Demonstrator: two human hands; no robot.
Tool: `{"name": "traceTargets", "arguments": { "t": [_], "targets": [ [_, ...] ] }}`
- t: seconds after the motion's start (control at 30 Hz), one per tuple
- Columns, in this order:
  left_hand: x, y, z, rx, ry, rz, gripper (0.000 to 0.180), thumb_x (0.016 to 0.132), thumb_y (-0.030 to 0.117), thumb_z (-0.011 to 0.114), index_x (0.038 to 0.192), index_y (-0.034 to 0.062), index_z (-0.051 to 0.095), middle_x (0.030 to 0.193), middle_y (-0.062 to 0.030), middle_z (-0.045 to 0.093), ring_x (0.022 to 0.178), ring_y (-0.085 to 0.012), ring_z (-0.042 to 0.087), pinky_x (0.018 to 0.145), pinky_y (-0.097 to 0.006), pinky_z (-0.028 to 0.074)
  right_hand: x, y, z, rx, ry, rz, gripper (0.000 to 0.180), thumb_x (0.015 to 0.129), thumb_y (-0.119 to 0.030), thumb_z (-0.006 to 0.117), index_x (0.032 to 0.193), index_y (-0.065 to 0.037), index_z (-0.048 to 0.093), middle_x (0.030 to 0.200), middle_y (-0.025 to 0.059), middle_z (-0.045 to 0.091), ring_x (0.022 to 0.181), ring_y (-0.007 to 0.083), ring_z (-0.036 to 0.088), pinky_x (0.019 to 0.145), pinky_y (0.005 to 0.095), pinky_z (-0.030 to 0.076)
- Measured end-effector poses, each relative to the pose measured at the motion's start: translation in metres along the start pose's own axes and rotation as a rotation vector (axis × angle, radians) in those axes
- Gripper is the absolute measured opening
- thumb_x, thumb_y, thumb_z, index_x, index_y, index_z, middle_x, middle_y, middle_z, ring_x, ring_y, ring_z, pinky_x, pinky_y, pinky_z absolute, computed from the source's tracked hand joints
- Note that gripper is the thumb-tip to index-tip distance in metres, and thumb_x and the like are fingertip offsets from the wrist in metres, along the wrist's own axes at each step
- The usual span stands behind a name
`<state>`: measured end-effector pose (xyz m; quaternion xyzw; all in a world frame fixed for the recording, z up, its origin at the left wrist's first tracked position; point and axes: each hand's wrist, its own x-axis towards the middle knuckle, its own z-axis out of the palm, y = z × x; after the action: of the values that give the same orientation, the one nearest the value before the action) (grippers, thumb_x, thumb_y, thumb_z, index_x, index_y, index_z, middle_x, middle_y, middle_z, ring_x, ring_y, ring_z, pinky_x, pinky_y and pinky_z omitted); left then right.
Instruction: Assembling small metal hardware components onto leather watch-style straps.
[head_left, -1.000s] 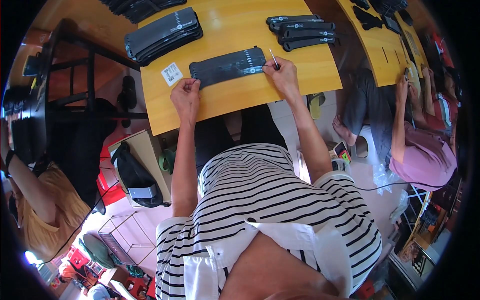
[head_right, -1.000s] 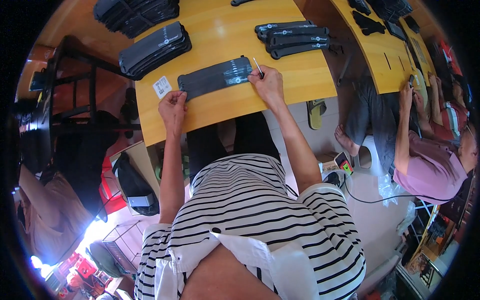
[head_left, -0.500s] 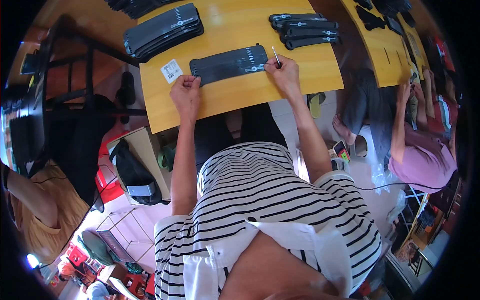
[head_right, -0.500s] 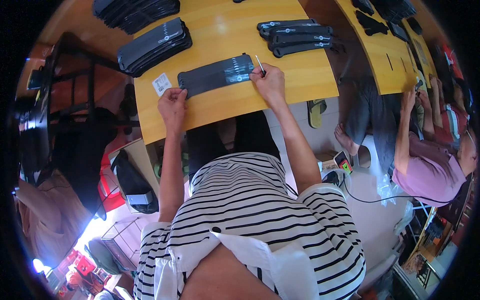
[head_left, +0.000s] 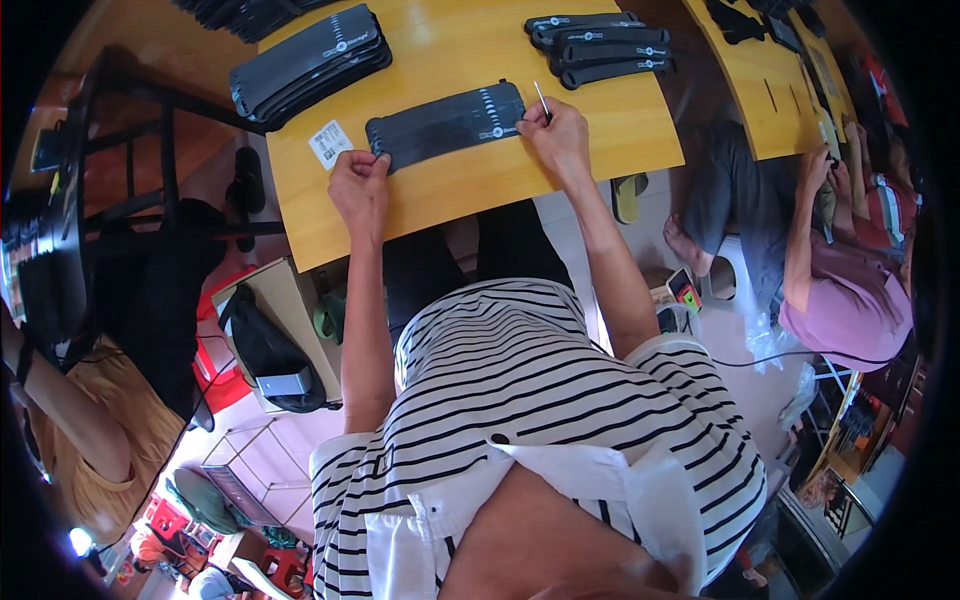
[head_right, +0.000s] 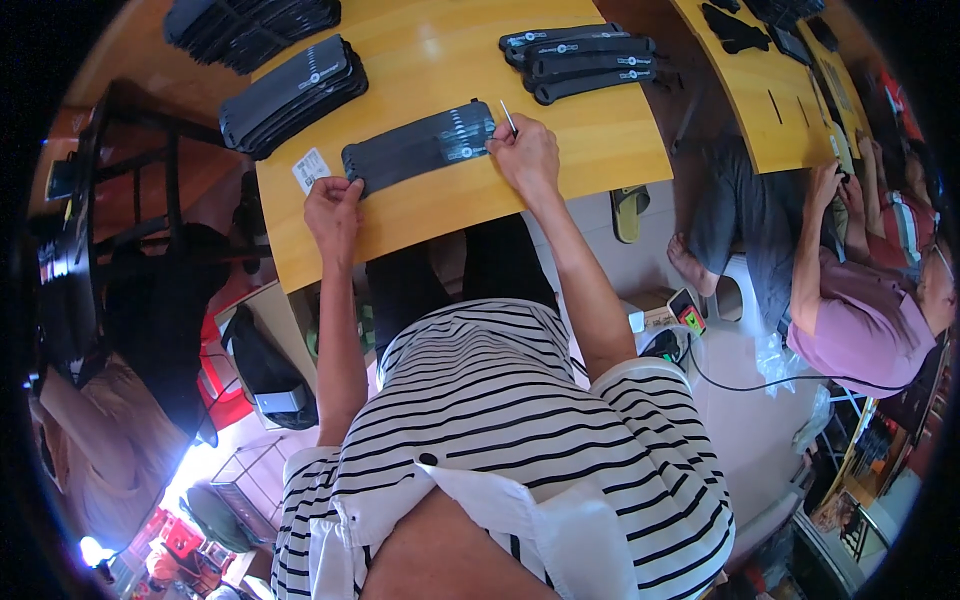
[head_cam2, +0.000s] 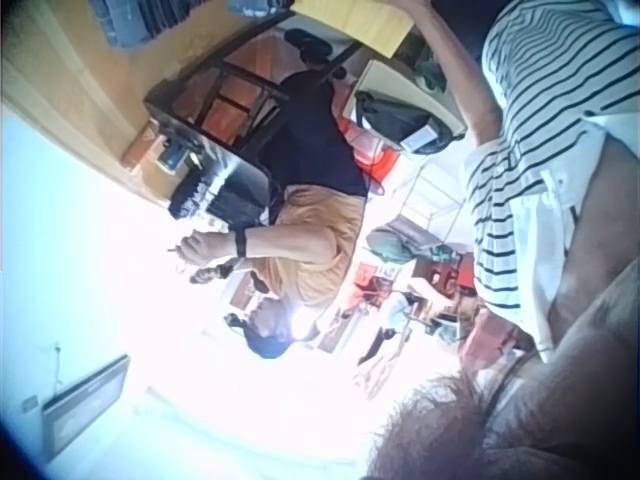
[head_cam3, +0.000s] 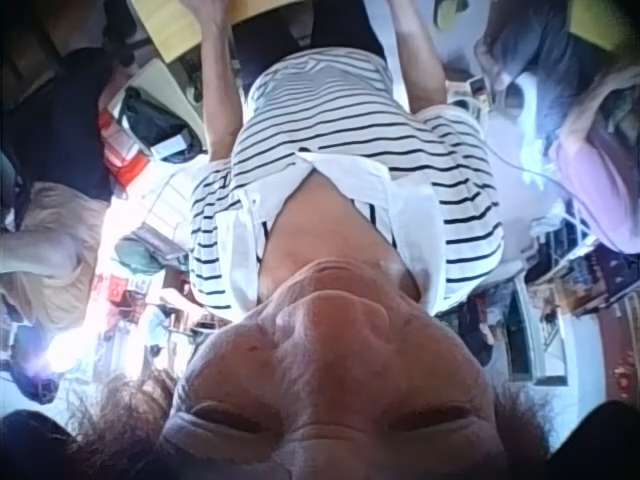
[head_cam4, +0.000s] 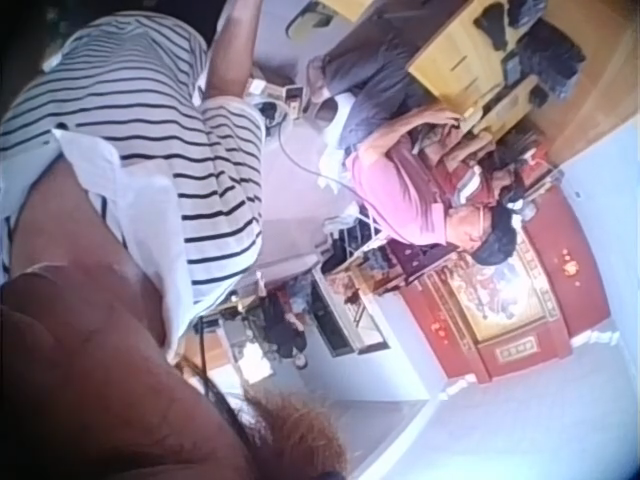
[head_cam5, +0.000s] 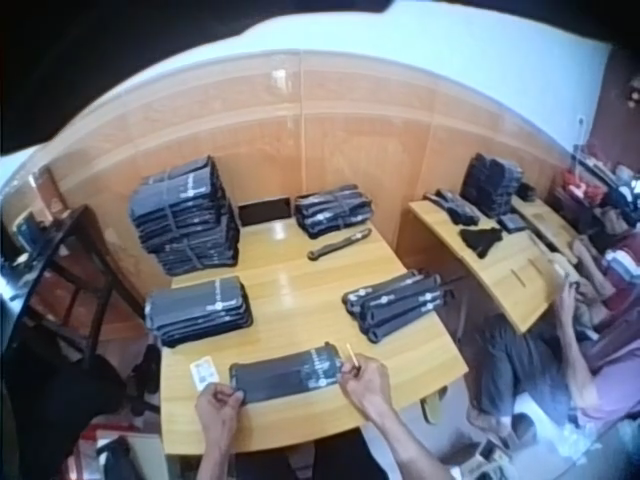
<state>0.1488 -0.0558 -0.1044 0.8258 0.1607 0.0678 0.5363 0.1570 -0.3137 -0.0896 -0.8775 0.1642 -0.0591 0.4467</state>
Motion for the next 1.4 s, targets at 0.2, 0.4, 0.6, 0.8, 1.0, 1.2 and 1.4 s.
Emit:
{"name": "traceTargets", "arguments": {
  "t": [0.2,0.4,0.6,0.8,1.0,1.2,1.4],
  "targets": [
    [0.002,0.016,-0.007,-0.062,-0.05,-0.091,0.015,0.072,0.008,0.07,0.075,0.0009,0.057,0.058,-0.0036,0.056,0.041,-0.0116,0.049,0.043,-0.027,0.041,0.011,0.011,-0.006,0.081,-0.133,0.018,0.016,0.064,-0.012,0.072,0.066,-0.004,0.06,0.06,0.0087,0.059,0.062,0.0234,0.06,0.059,0.0349,0.046],
    [0.015,0.004,-0.021,0.113,-0.176,-0.122,0.014,0.073,0.011,0.068,0.073,0.0005,0.06,0.059,-0.0072,0.06,0.048,-0.0159,0.057,0.05,-0.03,0.046,0.014,0.012,-0.03,-0.296,0.034,-0.083,0.019,0.073,-0.011,0.06,0.09,-0.003,0.06,0.078,0.0162,0.061,0.077,0.0355,0.059,0.071,0.0423,0.047],
    [0.023,-0.006,-0.022,0.144,0.057,-0.013,0.025,0.079,0.024,0.059,0.079,-0.0001,0.065,0.071,-0.0186,0.064,0.073,-0.0324,0.064,0.069,-0.037,0.048,-0.003,0.017,-0.045,-0.276,0.071,-0.236,0.036,0.076,0.002,0.049,0.112,-0.001,0.053,0.096,0.0248,0.05,0.093,0.0428,0.052,0.077,0.0445,0.045],
    [0.023,0.04,-0.003,0.441,0.121,0.003,0.036,0.08,0.035,0.059,0.077,-0.0006,0.064,0.081,-0.0227,0.064,0.08,-0.0394,0.061,0.072,-0.045,0.048,-0.005,0.01,-0.043,-0.346,0.06,-0.458,0.038,0.074,0.007,0.051,0.112,0.0,0.051,0.095,0.0206,0.049,0.09,0.0398,0.051,0.077,0.0431,0.043],
    [0.027,0.04,0.02,0.569,0.156,-0.04,0.042,0.081,0.04,0.057,0.078,-0.0012,0.061,0.084,-0.0248,0.062,0.081,-0.0413,0.061,0.072,-0.047,0.048,-0.02,0.005,-0.027,-0.357,0.249,-0.65,0.031,0.077,0.001,0.054,0.108,0.0,0.053,0.096,0.0178,0.047,0.098,0.0346,0.044,0.085,0.0419,0.037],
    [0.025,0.044,0.03,0.714,0.128,0.054,0.038,0.086,0.038,0.053,0.081,0.0005,0.061,0.082,-0.0227,0.063,0.076,-0.0392,0.062,0.068,-0.047,0.049,-0.016,0.003,-0.024,-0.468,0.306,-0.699,0.028,0.081,-0.004,0.055,0.109,-0.001,0.054,0.098,0.0184,0.048,0.104,0.0363,0.041,0.091,0.0435,0.035],
    [0.024,0.036,0.036,0.633,0.238,0.201,0.032,0.087,0.031,0.051,0.077,0.0016,0.058,0.075,-0.0219,0.062,0.071,-0.0397,0.061,0.064,-0.046,0.048,-0.012,0.007,-0.021,-0.516,0.256,-0.718,0.028,0.083,-0.011,0.055,0.109,-0.001,0.053,0.1,0.0187,0.046,0.107,0.0386,0.039,0.094,0.0464,0.031]
  ]
}}
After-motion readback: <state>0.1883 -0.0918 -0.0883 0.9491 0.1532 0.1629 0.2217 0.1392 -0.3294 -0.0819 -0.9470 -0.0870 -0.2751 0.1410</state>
